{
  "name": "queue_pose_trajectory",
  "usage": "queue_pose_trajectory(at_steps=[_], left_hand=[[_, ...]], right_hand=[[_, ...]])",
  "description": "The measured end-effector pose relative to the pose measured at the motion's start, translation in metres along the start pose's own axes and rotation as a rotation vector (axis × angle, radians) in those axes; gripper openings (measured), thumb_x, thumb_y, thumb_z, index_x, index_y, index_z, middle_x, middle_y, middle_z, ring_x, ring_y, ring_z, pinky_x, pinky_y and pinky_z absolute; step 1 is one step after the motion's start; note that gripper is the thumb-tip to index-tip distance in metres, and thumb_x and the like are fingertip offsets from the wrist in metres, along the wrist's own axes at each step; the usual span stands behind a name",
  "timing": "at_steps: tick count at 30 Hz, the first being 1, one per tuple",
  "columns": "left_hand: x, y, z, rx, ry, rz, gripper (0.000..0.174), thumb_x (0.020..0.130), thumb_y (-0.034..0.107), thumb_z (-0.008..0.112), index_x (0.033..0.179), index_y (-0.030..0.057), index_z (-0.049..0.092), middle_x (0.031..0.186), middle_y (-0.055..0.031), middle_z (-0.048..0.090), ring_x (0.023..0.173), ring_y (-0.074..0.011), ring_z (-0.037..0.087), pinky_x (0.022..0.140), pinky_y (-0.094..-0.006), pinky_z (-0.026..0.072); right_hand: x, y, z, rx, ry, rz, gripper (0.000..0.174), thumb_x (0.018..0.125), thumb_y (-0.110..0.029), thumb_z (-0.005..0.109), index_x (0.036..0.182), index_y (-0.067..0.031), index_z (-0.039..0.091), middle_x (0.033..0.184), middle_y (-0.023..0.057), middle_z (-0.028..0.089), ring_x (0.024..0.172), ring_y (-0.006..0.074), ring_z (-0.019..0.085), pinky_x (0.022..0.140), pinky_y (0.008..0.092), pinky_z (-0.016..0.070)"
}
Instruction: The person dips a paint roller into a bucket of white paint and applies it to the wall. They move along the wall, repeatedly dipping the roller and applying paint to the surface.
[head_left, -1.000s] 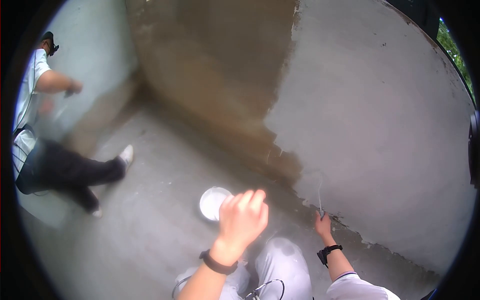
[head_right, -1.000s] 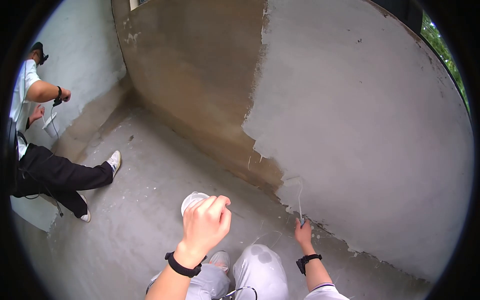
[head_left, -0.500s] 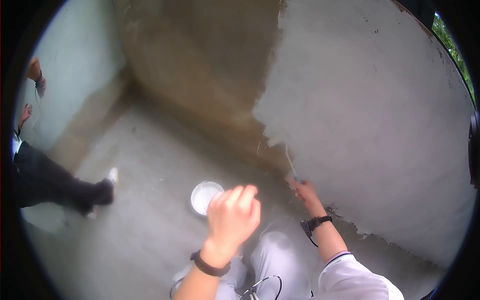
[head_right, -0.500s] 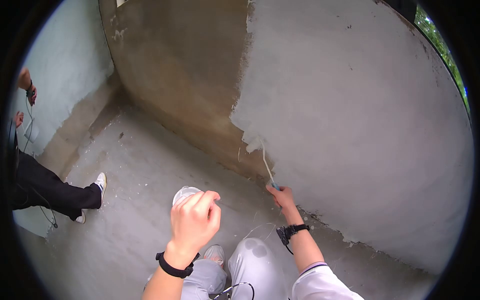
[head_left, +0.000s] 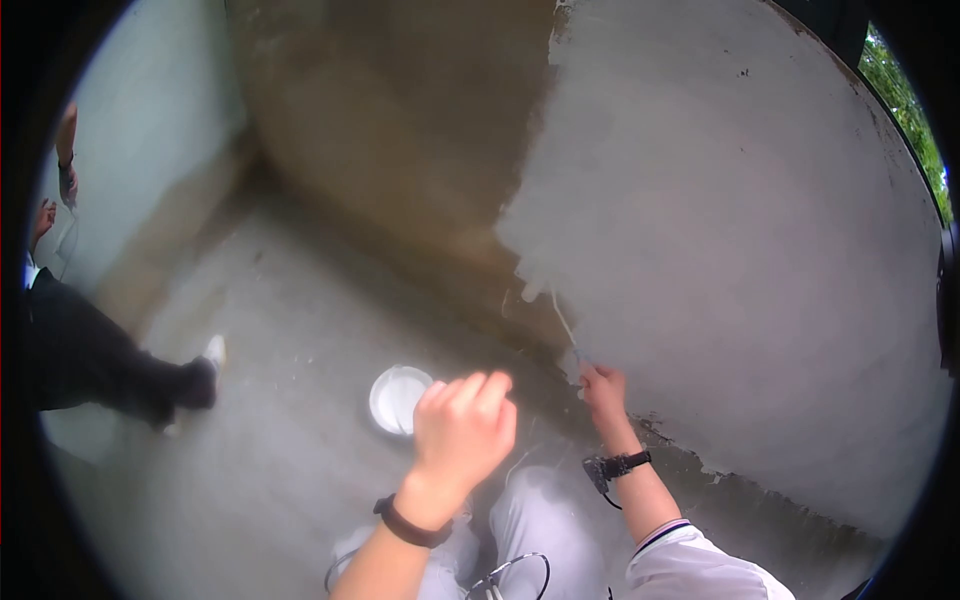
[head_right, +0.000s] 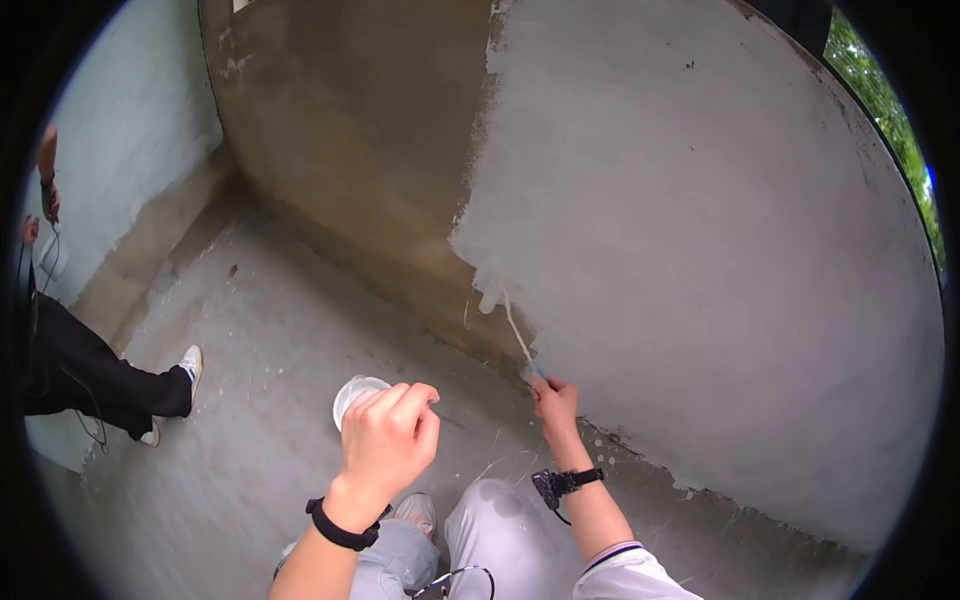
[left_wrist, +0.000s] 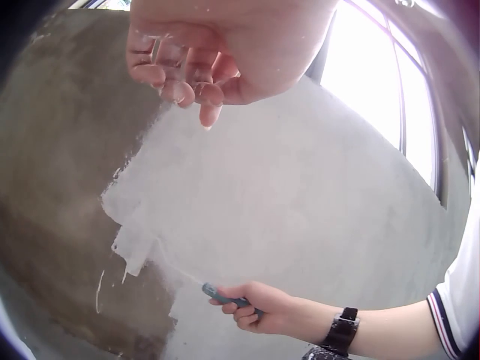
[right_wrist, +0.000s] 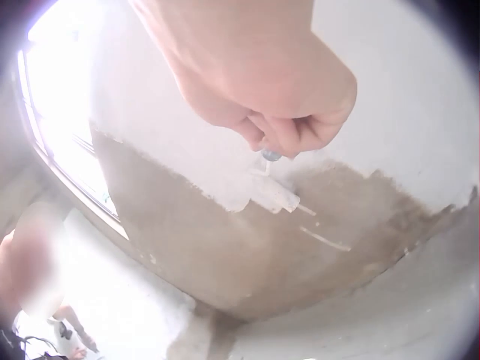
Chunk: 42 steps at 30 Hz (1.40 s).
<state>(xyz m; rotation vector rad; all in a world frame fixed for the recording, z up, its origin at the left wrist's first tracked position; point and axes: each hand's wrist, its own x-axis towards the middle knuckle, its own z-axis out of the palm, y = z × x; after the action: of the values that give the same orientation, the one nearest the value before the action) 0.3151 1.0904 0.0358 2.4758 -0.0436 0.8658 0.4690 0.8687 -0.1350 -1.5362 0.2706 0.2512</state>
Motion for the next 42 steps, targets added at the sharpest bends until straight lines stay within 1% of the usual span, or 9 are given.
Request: queue_pose_trajectory(at_steps=[3,9,17,21,24,29,32,40,42], left_hand=[[0.002,0.002,-0.003,-0.012,0.013,-0.015,0.011,0.073,0.001,0.062,0.082,0.0047,0.066,0.065,-0.0079,0.061,0.058,-0.0265,0.059,0.057,-0.0380,0.0440],[-0.001,0.000,-0.009,0.001,0.035,-0.011,0.011,0.072,0.000,0.062,0.082,0.0042,0.066,0.065,-0.0080,0.061,0.057,-0.0265,0.058,0.057,-0.0378,0.0437],[0.001,0.001,0.002,-0.006,0.006,-0.008,0.011,0.072,0.000,0.061,0.081,0.0046,0.066,0.065,-0.0072,0.061,0.057,-0.0251,0.058,0.055,-0.0367,0.0423],[0.003,0.002,-0.001,-0.008,-0.003,0.012,0.011,0.073,0.000,0.061,0.082,0.0050,0.065,0.064,-0.0062,0.060,0.057,-0.0241,0.058,0.055,-0.0364,0.0413],[0.001,-0.011,-0.002,0.006,0.045,-0.016,0.013,0.073,0.000,0.061,0.084,0.0054,0.065,0.063,-0.0056,0.060,0.057,-0.0231,0.058,0.058,-0.0361,0.0408],[0.004,-0.014,-0.005,0.023,0.083,-0.051,0.015,0.074,-0.001,0.061,0.087,0.0060,0.065,0.063,-0.0048,0.060,0.057,-0.0214,0.058,0.065,-0.0351,0.0394],[0.008,-0.005,0.002,0.023,0.079,-0.068,0.014,0.075,0.000,0.061,0.087,0.0063,0.065,0.064,-0.0046,0.061,0.058,-0.0208,0.057,0.067,-0.0348,0.0385],[0.005,-0.019,0.001,0.074,0.024,-0.007,0.010,0.076,0.003,0.061,0.084,0.0058,0.065,0.064,-0.0049,0.060,0.060,-0.0217,0.059,0.069,-0.0360,0.0392],[0.002,-0.024,-0.006,0.084,0.014,-0.017,0.009,0.076,0.003,0.061,0.084,0.0057,0.065,0.064,-0.0052,0.061,0.061,-0.0219,0.059,0.069,-0.0361,0.0393]], right_hand=[[0.008,0.014,0.008,0.058,-0.018,-0.056,0.025,0.092,-0.016,0.067,0.073,-0.0026,0.059,0.061,-0.0034,0.048,0.045,0.0036,0.035,0.041,0.0239,0.0228],[-0.034,0.018,-0.073,-0.040,0.125,-0.144,0.024,0.092,-0.016,0.067,0.074,-0.0017,0.061,0.061,-0.0031,0.049,0.045,0.0039,0.035,0.041,0.0233,0.0238],[-0.005,0.009,0.006,0.097,0.053,-0.082,0.019,0.092,-0.016,0.068,0.085,0.0016,0.064,0.063,-0.0024,0.051,0.048,0.0038,0.037,0.042,0.0225,0.0256],[-0.016,0.034,-0.063,0.004,0.117,-0.085,0.019,0.091,-0.017,0.068,0.088,0.0016,0.066,0.063,-0.0031,0.052,0.048,0.0037,0.039,0.043,0.0226,0.0257],[-0.011,0.032,-0.078,-0.088,0.171,-0.092,0.019,0.091,-0.017,0.069,0.090,0.0018,0.067,0.063,-0.0031,0.052,0.048,0.0038,0.040,0.043,0.0226,0.0255],[0.015,0.017,0.020,-0.022,0.096,-0.120,0.024,0.091,-0.017,0.069,0.099,0.0049,0.068,0.063,-0.0034,0.053,0.048,0.0031,0.040,0.042,0.0226,0.0250],[0.014,0.003,0.037,-0.010,0.035,-0.089,0.026,0.090,-0.018,0.069,0.102,0.0053,0.068,0.063,-0.0036,0.053,0.048,0.0035,0.040,0.043,0.0224,0.0262],[-0.001,0.081,-0.134,-0.315,0.146,-0.216,0.030,0.093,-0.020,0.067,0.103,0.0087,0.068,0.069,-0.0024,0.056,0.059,0.0045,0.048,0.051,0.0218,0.0351],[0.007,0.099,-0.143,-0.553,0.280,-0.430,0.035,0.091,-0.024,0.068,0.108,0.0072,0.068,0.067,-0.0010,0.058,0.061,0.0079,0.051,0.055,0.0272,0.0414]])
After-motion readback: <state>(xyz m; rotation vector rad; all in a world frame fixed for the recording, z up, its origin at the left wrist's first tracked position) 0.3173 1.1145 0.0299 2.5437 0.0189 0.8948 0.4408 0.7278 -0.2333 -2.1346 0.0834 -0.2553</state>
